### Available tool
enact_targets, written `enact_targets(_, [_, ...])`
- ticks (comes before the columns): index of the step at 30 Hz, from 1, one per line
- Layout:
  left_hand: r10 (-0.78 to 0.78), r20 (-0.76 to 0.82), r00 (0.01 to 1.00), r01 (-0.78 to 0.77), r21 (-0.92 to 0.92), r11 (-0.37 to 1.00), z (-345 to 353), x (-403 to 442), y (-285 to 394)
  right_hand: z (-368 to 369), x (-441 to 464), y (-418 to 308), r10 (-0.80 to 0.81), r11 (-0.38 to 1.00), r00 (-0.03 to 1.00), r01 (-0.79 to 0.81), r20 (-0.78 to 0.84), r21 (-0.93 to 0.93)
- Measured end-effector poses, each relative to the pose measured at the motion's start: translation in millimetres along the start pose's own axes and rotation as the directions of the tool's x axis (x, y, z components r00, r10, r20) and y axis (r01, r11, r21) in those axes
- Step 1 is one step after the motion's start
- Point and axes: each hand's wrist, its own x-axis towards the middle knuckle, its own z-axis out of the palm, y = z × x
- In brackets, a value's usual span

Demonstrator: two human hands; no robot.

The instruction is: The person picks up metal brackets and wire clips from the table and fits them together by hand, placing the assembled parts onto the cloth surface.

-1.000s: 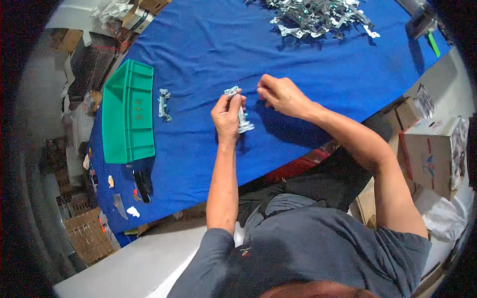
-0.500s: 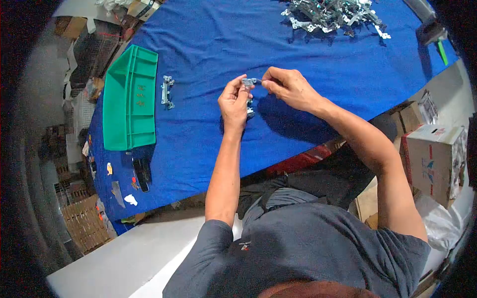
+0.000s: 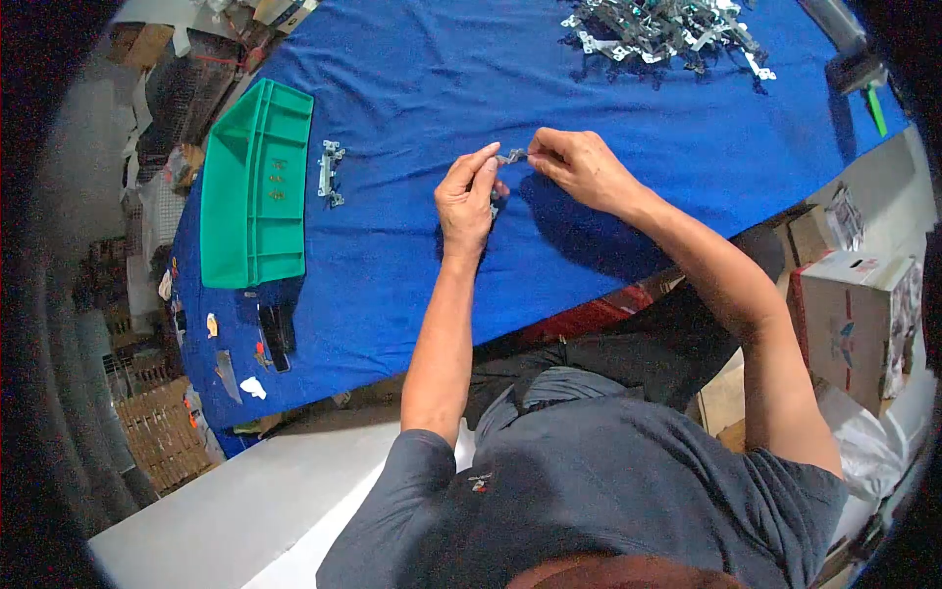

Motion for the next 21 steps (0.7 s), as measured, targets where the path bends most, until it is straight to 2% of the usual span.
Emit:
enact_targets(2, [-0.038,0.034,0.999,0.035,0.084,0.996,-2.7,1.2,1.7,3.0,0.0,6.2,-0.037,0.999,0.999,0.037,-0.006,-0.004])
enact_targets(4, [-0.051,0.030,0.998,0.048,0.099,0.994,-3.3,2.7,2.3,9.3,-1.2,14.0,0.001,0.992,1.000,-0.003,0.020,0.127])
enact_targets(5, [-0.065,0.027,0.998,0.062,0.117,0.991,-3.2,2.4,2.1,8.4,-1.1,12.4,0.002,0.992,1.000,-0.005,0.022,0.125])
enact_targets(7, [-0.054,0.032,0.998,0.050,0.109,0.993,-1.4,0.0,1.0,7.1,-0.1,8.7,0.156,0.966,0.983,-0.172,0.096,0.191])
enact_targets(11, [-0.080,0.035,0.996,0.074,0.159,0.985,2.9,-3.4,7.6,3.4,2.5,9.1,0.196,0.940,0.972,-0.225,0.132,0.258])
enact_targets(12, [-0.082,0.026,0.996,0.077,0.153,0.985,2.7,-3.4,4.8,2.2,3.6,10.1,0.199,0.907,0.963,-0.251,0.180,0.338])
enact_targets(13, [0.015,0.052,0.999,-0.025,0.195,0.980,2.5,-1.5,0.6,0.9,4.6,11.0,0.199,0.867,0.953,-0.279,0.227,0.413])
enact_targets(14, [0.111,0.080,0.991,-0.127,0.233,0.964,3.0,0.6,-0.3,-1.1,5.9,11.0,0.200,0.869,0.951,-0.283,0.236,0.406])
enact_targets(16, [0.152,0.086,0.985,-0.170,0.272,0.947,1.8,2.3,-1.8,-6.8,7.3,10.7,0.184,0.689,0.924,-0.364,0.334,0.627])
enact_targets(18, [0.188,0.089,0.978,-0.206,0.308,0.929,2.9,0.3,0.9,-8.9,7.9,7.1,0.213,0.688,0.906,-0.405,0.366,0.603])
enact_targets(20, [0.125,0.096,0.987,-0.150,0.314,0.937,5.4,-6.3,2.3,-7.4,7.1,9.9,0.178,0.799,0.916,-0.347,0.359,0.491])
enact_targets(21, [0.121,0.079,0.989,-0.140,0.305,0.942,5.7,-8.1,2.7,-7.2,6.7,9.3,0.182,0.804,0.909,-0.357,0.374,0.476])
